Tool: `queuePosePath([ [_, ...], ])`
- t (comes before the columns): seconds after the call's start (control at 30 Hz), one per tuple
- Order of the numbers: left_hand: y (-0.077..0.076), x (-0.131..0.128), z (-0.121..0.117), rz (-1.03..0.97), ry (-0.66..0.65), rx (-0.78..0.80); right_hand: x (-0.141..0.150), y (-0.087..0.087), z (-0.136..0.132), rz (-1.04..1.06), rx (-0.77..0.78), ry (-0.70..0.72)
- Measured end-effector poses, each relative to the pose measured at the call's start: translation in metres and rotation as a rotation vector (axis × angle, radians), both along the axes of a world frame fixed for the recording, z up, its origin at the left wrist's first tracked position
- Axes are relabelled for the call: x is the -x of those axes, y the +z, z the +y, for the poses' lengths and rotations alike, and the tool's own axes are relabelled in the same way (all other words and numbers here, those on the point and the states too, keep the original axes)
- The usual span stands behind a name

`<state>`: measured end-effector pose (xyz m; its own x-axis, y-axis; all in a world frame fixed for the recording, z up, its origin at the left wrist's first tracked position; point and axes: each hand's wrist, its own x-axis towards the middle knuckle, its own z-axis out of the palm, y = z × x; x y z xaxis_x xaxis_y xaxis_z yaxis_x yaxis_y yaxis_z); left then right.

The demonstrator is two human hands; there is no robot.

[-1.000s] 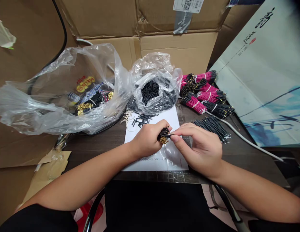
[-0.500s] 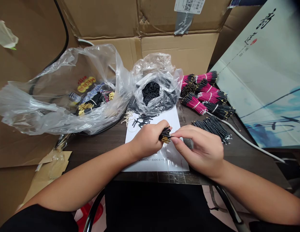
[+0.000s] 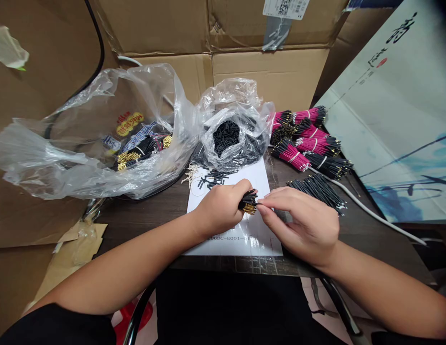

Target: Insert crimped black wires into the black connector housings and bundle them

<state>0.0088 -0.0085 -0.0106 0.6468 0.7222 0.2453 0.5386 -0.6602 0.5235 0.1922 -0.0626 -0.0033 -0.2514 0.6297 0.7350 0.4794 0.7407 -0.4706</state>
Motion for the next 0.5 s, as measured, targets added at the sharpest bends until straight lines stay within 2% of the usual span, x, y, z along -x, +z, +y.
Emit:
queuePosePath([
  [0.27,-0.0017,0.001,0.0003,-0.026,-0.018,0.001,0.0007,0.0044,0.0007,-0.012,0.043,0.059],
  [0.5,-0.0007,0.0006,0.0015,0.003,-0.014,-0.02,-0.0002,0.0016,0.0018,-0.041,0.014,0.078],
])
